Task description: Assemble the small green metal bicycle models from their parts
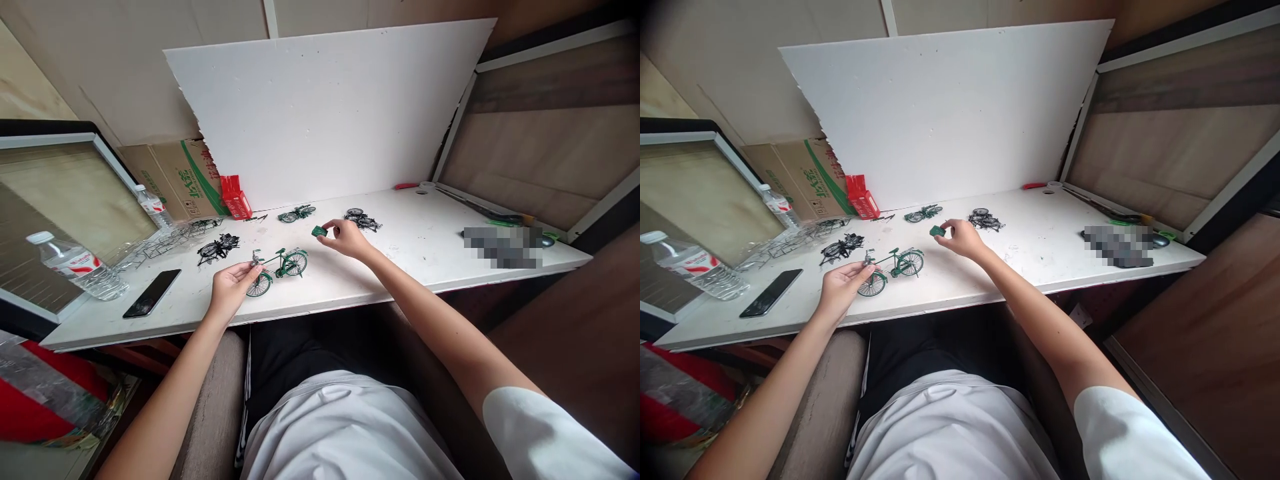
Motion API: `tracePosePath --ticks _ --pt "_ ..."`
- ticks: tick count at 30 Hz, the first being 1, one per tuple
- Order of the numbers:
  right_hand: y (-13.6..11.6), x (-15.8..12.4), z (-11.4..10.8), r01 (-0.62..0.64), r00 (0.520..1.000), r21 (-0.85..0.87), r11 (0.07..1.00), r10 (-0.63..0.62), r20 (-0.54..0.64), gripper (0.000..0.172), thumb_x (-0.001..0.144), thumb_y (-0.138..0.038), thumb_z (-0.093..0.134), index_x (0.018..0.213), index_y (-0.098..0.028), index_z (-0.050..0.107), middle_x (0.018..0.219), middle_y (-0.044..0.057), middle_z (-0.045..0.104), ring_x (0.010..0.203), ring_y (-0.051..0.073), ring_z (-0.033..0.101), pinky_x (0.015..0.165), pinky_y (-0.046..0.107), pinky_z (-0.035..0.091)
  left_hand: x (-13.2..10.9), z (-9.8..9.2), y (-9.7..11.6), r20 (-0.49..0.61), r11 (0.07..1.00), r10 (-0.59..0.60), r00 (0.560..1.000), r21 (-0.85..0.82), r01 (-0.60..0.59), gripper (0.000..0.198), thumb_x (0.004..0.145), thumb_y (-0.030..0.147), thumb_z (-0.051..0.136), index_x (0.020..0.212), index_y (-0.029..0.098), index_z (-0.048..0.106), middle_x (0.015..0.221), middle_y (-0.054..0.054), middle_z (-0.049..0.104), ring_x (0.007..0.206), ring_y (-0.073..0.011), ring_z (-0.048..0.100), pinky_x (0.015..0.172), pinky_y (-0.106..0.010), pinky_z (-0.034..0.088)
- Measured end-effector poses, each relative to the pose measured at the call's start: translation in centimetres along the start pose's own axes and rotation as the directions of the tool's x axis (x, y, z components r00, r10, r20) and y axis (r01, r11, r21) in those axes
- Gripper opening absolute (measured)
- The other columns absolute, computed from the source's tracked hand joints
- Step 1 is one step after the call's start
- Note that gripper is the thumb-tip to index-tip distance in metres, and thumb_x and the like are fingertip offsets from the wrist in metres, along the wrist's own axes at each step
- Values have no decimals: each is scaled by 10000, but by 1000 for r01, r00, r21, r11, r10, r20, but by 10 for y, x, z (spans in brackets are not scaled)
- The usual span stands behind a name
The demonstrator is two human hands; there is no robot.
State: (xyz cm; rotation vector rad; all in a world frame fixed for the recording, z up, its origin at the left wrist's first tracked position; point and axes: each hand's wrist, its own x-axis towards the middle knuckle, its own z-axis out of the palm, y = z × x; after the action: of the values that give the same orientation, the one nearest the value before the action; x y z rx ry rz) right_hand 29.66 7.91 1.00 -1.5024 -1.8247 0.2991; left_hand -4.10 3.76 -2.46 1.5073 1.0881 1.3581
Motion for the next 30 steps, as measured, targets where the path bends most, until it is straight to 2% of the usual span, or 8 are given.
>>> tracePosePath --ticks 3,6,10,13,16,21,27,30 --pt "-29 -10 -6 122 992 -28 992 -123 -31 509 925 -512 719 1270 -140 752 725 18 641 627 163 533 628 290 321 0 0 1 10 1000 16 1000 5 -16 558 736 579 935 1045 126 828 1105 -181 832 1069 -325 794 1003 -431 612" --pt "-60 -27 -7 233 967 -134 963 -244 -71 486 961 -482 694 1338 -176 724 731 34 682 688 203 615 665 287 345 0 -1 3 5 999 34 999 4 -34 539 736 565 939 1038 132 832 1099 -175 834 1064 -323 797 1007 -426 609" --pt "-85 -45 -2 412 909 -221 884 -416 27 470 1015 -490 651 1398 -220 684 864 64 786 706 214 674 677 287 356 -1 1 3 7 999 41 999 -2 -41 508 740 534 946 1037 138 833 1089 -164 836 1028 -312 804 998 -424 613" --pt "-90 -51 4 485 874 -285 826 -463 145 426 1039 -445 633 1403 -227 678 941 80 830 730 231 708 659 302 335 -4 4 5 21 999 37 999 2 -37 497 721 532 957 1011 147 834 1060 -151 839 994 -305 806 972 -416 622" --pt "-89 -51 10 512 859 -316 799 -470 202 401 1044 -420 635 1394 -230 682 948 79 842 716 238 717 651 313 324 -7 8 10 41 999 41 998 13 -42 490 718 540 956 996 155 835 1050 -143 840 980 -296 805 965 -410 625" --pt "-86 -52 18 549 836 -298 781 -501 226 399 1054 -404 627 1410 -232 679 923 79 841 724 228 723 650 309 322 -10 12 14 72 997 58 996 39 -61 452 738 541 942 968 167 836 1047 -131 838 997 -292 800 977 -405 621" --pt "-87 -55 25 577 816 -293 763 -523 245 360 1070 -378 603 1387 -232 692 952 82 841 762 218 729 643 307 328 -9 12 7 84 998 48 995 37 -51 468 733 559 941 970 170 829 1046 -133 837 1007 -298 798 978 -413 624" --pt "-88 -55 27 564 825 -301 769 -511 243 327 1063 -343 608 1356 -238 711 971 79 844 760 216 723 640 313 328 -6 10 4 75 999 44 996 27 -46 485 716 562 951 974 172 824 1040 -132 837 1000 -298 800 977 -418 628"
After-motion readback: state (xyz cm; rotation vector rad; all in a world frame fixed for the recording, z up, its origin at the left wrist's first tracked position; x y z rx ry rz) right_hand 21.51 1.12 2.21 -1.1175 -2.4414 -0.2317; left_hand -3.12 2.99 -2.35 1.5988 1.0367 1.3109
